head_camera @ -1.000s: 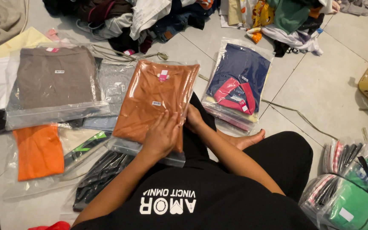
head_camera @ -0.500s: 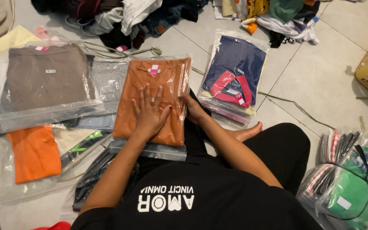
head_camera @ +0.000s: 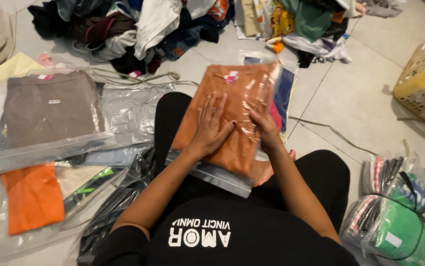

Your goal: The person sits on the floor and stacks several folded t-shirts that are individually sealed in clear plastic bags. They pick up each bagged shirt one at a time and place it on top of the others to form a neat pile.

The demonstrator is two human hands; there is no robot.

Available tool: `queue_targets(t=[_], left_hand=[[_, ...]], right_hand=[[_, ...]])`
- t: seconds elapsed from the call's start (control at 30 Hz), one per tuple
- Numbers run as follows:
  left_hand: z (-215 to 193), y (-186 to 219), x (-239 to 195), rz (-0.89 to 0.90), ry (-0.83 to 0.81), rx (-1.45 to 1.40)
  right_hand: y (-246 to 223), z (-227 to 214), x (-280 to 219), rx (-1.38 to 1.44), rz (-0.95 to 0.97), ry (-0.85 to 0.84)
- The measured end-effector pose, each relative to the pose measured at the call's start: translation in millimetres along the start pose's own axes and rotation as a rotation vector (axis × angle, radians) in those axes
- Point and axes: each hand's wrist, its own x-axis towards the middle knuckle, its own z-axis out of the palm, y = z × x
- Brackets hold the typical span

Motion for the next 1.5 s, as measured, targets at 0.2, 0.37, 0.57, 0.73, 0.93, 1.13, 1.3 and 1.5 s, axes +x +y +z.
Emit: queue_targets(t=[0.2, 0.37, 0.57, 0.73, 0.93, 1.13, 1.3, 1.5], left_hand=[[38.8, -55.9, 33.8, -0.213, -0.11, -0.117], [74.8, -80.5, 39.9, -0.678, -0.236, -0.747], [107.4, -119.8, 32.0, -0.826, -0.291, -1.048], [112.9, -131.5, 30.8, -0.807, -0.234, -1.01], [130.8, -150.8, 30.7, -0.813, -0.239, -0.974], [133.7, -157.9, 27.5, -0.746, -0.246, -0.899], [122.4, -139.8, 26.8, -0.654, -0.267, -0.928], [146.6, -108.1, 45.4, -0.215, -0.157, -0.704]], right_hand=[[45.9, -99.6, 12.4, 0.626, 0.125, 0.099], [20.4, -105.9, 7.2, 0.712, 0.093, 0.071], [23.6, -104.4, 14.9, 0.696, 0.079, 0.069], [57.8, -124.5, 28.5, 0.421, 0.138, 0.21], [67.0, -131.3, 31.3, 0.383, 0.274, 0.298], [55.2, -128.9, 32.3, 0.058, 0.251, 0.315], [54.8, -165.2, 38.5, 0.502, 0.09, 0.332], [75.8, -169.6, 40.3, -0.187, -0.253, 0.183]])
